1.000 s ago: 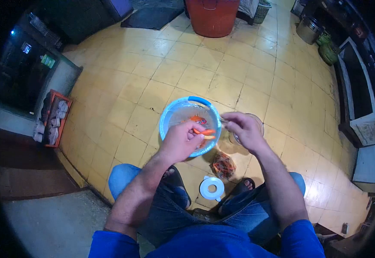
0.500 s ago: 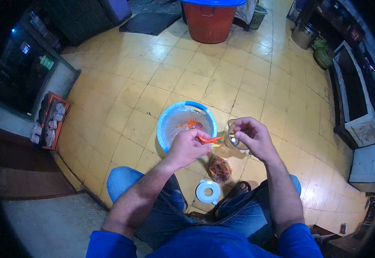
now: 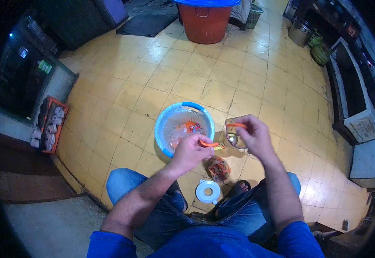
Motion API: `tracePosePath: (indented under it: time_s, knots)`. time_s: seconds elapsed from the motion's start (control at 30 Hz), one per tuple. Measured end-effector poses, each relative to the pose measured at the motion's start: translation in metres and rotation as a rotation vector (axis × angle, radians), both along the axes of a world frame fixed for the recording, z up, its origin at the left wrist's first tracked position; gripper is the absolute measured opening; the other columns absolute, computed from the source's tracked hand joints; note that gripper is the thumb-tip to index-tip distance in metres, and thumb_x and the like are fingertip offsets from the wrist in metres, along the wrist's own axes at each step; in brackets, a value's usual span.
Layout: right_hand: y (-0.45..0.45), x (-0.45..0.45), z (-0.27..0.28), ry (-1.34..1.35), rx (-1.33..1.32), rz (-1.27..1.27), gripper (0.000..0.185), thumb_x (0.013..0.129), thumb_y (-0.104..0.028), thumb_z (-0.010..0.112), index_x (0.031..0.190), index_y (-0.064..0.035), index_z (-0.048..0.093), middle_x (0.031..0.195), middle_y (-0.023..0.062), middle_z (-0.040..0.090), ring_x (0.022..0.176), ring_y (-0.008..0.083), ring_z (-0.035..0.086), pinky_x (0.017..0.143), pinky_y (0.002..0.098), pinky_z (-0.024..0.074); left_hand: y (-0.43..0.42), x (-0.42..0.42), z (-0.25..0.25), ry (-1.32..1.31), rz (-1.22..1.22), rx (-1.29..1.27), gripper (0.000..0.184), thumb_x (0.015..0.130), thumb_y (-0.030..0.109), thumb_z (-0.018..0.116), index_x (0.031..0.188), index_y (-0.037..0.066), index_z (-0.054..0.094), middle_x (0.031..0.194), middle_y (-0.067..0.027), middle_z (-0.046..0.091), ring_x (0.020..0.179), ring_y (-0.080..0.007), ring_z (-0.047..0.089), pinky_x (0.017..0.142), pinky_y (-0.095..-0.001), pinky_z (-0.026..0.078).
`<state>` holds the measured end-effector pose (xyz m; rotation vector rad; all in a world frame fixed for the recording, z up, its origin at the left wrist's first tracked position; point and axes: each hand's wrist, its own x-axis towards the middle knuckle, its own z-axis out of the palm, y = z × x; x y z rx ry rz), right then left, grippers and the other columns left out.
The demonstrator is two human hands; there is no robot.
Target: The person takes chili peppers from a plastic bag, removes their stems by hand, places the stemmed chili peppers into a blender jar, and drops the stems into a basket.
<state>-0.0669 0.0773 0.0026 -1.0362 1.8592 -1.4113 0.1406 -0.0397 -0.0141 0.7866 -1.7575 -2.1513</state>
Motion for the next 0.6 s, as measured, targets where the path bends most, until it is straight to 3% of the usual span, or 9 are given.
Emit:
tracePosePath:
  time_s: [0.03, 0.1, 0.2, 0.23, 0.33, 0.37, 0.47, 0.53, 0.6]
  knots:
    - [0.004, -0.010, 0.003, 0.003, 0.000, 0.005, 0.023, 0.082, -0.010, 0.071, 0.101, -0.0003, 0.065, 0.091, 0.0141, 0.068, 0.084, 0.0257, 0.068, 0.077, 0.0343, 0.0543, -0.002, 0.000, 0.001, 0.051, 0.034, 0.091, 0.020, 0.085, 0.003, 0.069, 0.102, -0.003, 0.059, 0.086, -0.0071, 0.067, 0.074, -0.0097, 0.065, 0.066, -0.0230, 0.054]
    - [0.010, -0.023, 0.014, 0.605, 0.084, 0.041, 0.027, 0.080, -0.013, 0.073, 0.103, -0.0004, 0.065, 0.094, 0.0152, 0.068, 0.089, 0.0287, 0.067, 0.082, 0.0361, 0.0528, -0.004, 0.000, 0.003, 0.076, 0.049, 0.124, 0.020, 0.086, 0.001, 0.067, 0.103, -0.003, 0.058, 0.085, -0.0075, 0.067, 0.073, -0.0103, 0.065, 0.067, -0.0231, 0.054]
    - [0.006, -0.006, 0.017, 0.434, -0.042, 0.164, 0.027, 0.079, -0.014, 0.074, 0.102, -0.0012, 0.067, 0.095, 0.0161, 0.068, 0.093, 0.0303, 0.066, 0.085, 0.0376, 0.0514, -0.004, -0.001, 0.008, 0.080, 0.063, 0.152, 0.018, 0.088, 0.000, 0.065, 0.103, -0.004, 0.058, 0.084, -0.0078, 0.066, 0.074, -0.0107, 0.064, 0.068, -0.0231, 0.054]
    - [0.004, 0.008, 0.019, 0.406, -0.068, 0.214, 0.021, 0.080, -0.015, 0.073, 0.095, -0.0017, 0.068, 0.093, 0.0150, 0.068, 0.089, 0.0307, 0.065, 0.081, 0.0387, 0.0515, -0.003, -0.001, 0.009, 0.063, 0.068, 0.148, 0.016, 0.088, 0.001, 0.065, 0.102, -0.004, 0.058, 0.084, -0.0077, 0.066, 0.074, -0.0105, 0.064, 0.068, -0.0230, 0.054]
    - [0.000, 0.030, 0.022, 0.401, 0.086, 0.332, 0.016, 0.082, -0.016, 0.071, 0.089, -0.0027, 0.068, 0.092, 0.0135, 0.068, 0.086, 0.0309, 0.065, 0.076, 0.0403, 0.0509, -0.001, -0.002, 0.009, 0.097, 0.015, 0.124, 0.015, 0.089, 0.001, 0.064, 0.102, -0.004, 0.059, 0.084, -0.0081, 0.067, 0.074, -0.0110, 0.065, 0.067, -0.0233, 0.054]
    - [-0.002, 0.034, 0.017, 0.444, 0.004, 0.303, 0.009, 0.081, -0.009, 0.068, 0.086, -0.0030, 0.064, 0.079, 0.0134, 0.063, 0.079, 0.0329, 0.062, 0.072, 0.0409, 0.0472, -0.002, -0.002, 0.008, 0.095, 0.015, 0.123, 0.015, 0.089, 0.001, 0.064, 0.102, -0.004, 0.059, 0.084, -0.0081, 0.067, 0.074, -0.0110, 0.065, 0.067, -0.0233, 0.054]
    - [-0.008, 0.031, 0.015, 0.641, -0.107, 0.436, 0.009, 0.078, -0.005, 0.067, 0.086, -0.0042, 0.062, 0.076, 0.0131, 0.059, 0.074, 0.0339, 0.058, 0.067, 0.0423, 0.0455, -0.008, 0.003, 0.012, 0.061, 0.019, 0.138, 0.016, 0.088, 0.004, 0.066, 0.101, -0.004, 0.062, 0.083, -0.0081, 0.068, 0.073, -0.0103, 0.066, 0.066, -0.0228, 0.053]
    - [-0.010, 0.033, 0.019, 0.705, -0.087, 0.518, 0.010, 0.076, -0.006, 0.066, 0.086, -0.0045, 0.062, 0.078, 0.0123, 0.060, 0.074, 0.0331, 0.058, 0.067, 0.0422, 0.0461, -0.020, 0.009, 0.023, -0.151, -0.168, -0.128, 0.015, 0.085, 0.007, 0.068, 0.097, -0.002, 0.065, 0.080, -0.0074, 0.069, 0.071, -0.0092, 0.067, 0.065, -0.0228, 0.053]
    - [-0.012, 0.036, 0.019, 0.769, -0.068, 0.596, 0.012, 0.074, -0.007, 0.066, 0.086, -0.0048, 0.062, 0.079, 0.0114, 0.061, 0.074, 0.0323, 0.058, 0.067, 0.0420, 0.0468, -0.032, 0.016, 0.025, -0.182, -0.248, -0.150, 0.014, 0.084, 0.007, 0.069, 0.095, -0.001, 0.066, 0.079, -0.0065, 0.070, 0.071, -0.0089, 0.067, 0.064, -0.0230, 0.053]
